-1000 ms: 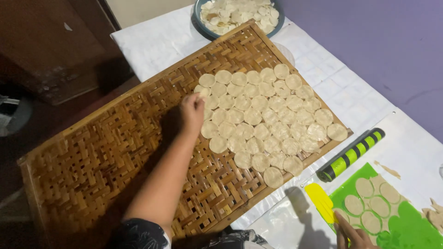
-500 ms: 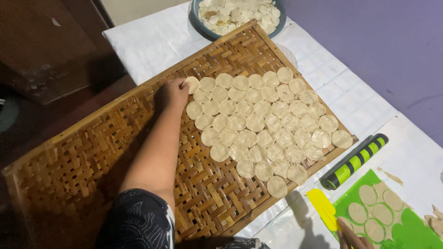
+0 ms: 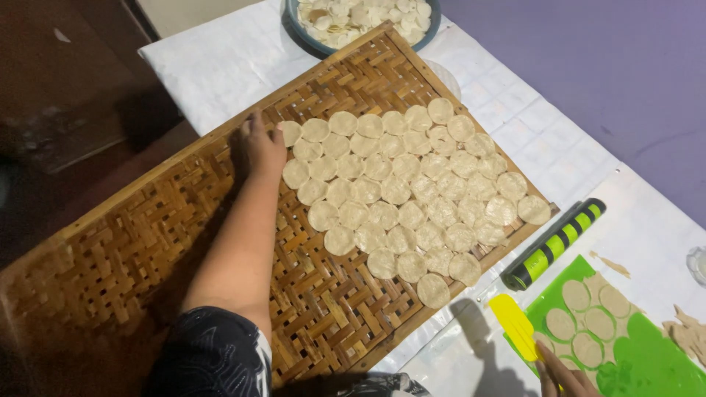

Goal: Preparing small dough discs and placing them on a drying mat.

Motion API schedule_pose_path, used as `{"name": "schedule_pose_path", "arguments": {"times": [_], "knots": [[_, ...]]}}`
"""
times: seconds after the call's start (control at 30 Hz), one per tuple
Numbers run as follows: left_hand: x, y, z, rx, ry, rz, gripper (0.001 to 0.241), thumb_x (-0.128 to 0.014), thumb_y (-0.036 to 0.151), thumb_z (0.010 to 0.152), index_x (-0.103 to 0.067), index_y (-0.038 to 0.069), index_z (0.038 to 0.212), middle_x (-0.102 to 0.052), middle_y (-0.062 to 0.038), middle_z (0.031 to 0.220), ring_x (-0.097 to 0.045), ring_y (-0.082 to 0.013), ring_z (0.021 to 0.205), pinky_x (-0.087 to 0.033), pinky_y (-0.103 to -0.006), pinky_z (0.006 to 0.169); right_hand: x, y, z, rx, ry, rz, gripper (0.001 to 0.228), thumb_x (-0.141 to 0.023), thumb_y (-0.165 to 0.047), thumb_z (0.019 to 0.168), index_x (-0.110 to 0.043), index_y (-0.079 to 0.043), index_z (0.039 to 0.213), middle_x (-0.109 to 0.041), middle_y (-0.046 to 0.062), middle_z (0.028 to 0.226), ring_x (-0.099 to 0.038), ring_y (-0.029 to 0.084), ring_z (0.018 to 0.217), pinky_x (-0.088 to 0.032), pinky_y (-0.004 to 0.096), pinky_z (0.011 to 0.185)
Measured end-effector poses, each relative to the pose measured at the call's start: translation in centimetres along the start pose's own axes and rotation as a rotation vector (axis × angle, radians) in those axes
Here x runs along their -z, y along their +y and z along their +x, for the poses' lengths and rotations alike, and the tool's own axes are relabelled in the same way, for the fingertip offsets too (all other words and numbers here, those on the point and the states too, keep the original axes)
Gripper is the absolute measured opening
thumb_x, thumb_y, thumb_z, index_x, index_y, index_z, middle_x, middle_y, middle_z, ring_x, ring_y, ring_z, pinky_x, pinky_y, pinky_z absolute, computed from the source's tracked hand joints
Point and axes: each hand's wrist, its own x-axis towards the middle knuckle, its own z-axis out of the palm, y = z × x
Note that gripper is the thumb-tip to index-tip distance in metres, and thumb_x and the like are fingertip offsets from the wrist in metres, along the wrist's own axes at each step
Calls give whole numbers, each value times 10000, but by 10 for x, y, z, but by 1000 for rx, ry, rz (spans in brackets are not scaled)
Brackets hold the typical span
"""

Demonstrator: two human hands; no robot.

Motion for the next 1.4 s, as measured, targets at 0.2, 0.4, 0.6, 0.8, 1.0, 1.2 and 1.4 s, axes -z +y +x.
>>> {"name": "schedule_pose_path", "arguments": {"times": [0.2,0.4,0.6,0.8,1.0,1.2,1.4], "knots": [[-21,20,-52,-438,227,-111,464,-714,55,957,-560,-51,1381,-504,-250,1376,-541,-433,1185,-442,-462,1020,76,-90,-26,-155,116,-321,311,-718,-365,916,-767,-403,1220,-734,14,759,-628,195,506,-531,339,581],[-25,84,-162,-759,96,-142,512,-732,65,962,-533,-43,1420,-451,-316,1481,-478,-495,1306,-358,-547,1097,86,-55,-26,-310,218,-246,292,-691,-330,944,-780,-324,1222,-689,72,752,-608,263,528,-495,379,570],[-28,131,-260,-803,-204,-267,422,-674,103,943,-609,22,1351,-451,-261,1496,-551,-457,1290,-498,-532,996,74,37,-38,-576,137,-392,275,-550,-451,1068,-722,-463,1283,-732,1,815,-764,243,818,-459,409,894],[-44,141,-334,-973,-453,-327,361,-653,69,928,-620,39,1286,-484,-244,1438,-539,-441,1317,-541,-479,976,76,46,-45,-603,53,-561,290,-595,-358,985,-741,-514,1180,-712,-43,805,-744,206,859,-361,414,919],[-58,149,-389,-1095,-672,-341,400,-616,47,935,-597,94,1332,-480,-154,1436,-595,-227,1138,-553,-358,1021,73,23,-16,-565,109,-430,247,-638,-326,987,-774,-360,1190,-736,68,857,-595,236,648,-309,420,831],[-77,139,-405,-1023,-801,-452,354,-628,6,907,-632,43,1259,-514,-128,1383,-599,-272,1182,-541,-384,995,64,61,2,-780,221,585,260,-672,-191,983,-773,-126,1214,-729,80,897,-584,160,746,-476,286,697],[-81,135,-407,-977,-809,-420,378,-630,35,907,-609,22,1284,-526,-130,1367,-622,-259,1169,-555,-366,980,80,53,22,-587,120,-403,300,-620,-242,972,-772,-343,1210,-764,91,962,-622,252,688,-287,415,831]]}}
